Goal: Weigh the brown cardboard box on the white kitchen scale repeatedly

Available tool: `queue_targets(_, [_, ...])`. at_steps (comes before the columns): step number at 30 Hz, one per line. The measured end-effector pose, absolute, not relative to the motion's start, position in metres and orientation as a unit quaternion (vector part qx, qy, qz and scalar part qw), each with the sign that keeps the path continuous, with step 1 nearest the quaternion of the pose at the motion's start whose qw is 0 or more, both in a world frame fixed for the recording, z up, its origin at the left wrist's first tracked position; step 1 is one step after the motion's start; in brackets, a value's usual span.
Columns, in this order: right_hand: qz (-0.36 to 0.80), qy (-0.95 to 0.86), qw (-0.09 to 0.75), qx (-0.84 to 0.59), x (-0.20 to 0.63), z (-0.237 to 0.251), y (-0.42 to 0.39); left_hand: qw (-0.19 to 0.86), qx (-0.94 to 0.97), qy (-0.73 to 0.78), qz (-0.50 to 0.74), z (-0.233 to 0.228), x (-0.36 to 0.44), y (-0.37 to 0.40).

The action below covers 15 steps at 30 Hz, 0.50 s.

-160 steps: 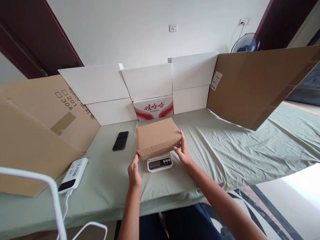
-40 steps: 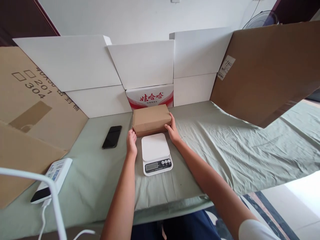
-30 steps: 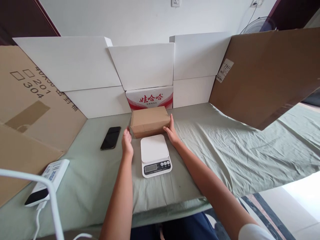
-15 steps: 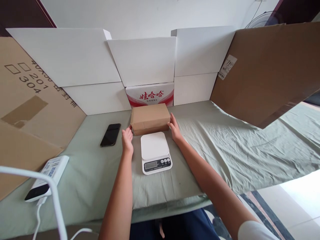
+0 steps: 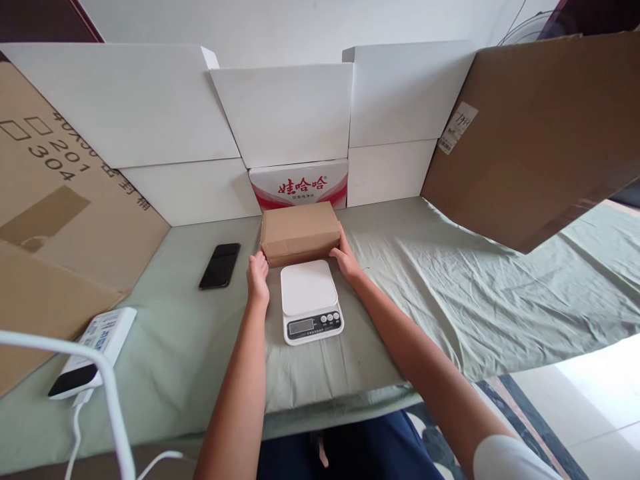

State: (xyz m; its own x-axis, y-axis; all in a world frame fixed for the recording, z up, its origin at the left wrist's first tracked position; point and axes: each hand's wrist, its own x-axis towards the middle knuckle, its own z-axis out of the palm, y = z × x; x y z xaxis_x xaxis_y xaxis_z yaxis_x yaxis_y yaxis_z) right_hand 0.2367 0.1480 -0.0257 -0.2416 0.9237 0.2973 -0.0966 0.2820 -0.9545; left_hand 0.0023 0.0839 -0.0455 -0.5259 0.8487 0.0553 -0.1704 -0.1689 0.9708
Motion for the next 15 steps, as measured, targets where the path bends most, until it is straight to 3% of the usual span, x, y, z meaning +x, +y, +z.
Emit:
queue_targets(8, [0.488,-0.618,0.539,-0.3,0.237,-0.018,0.141,0.335,0.342,0.515,0.711,-0.041,0.005,0.075])
queue_targets(15, [0.364,-0.695,0.544,-0.297,0.249,-0.004,0.101,0.245,0.389,0.46,0.76,-0.022,0.015,0.028])
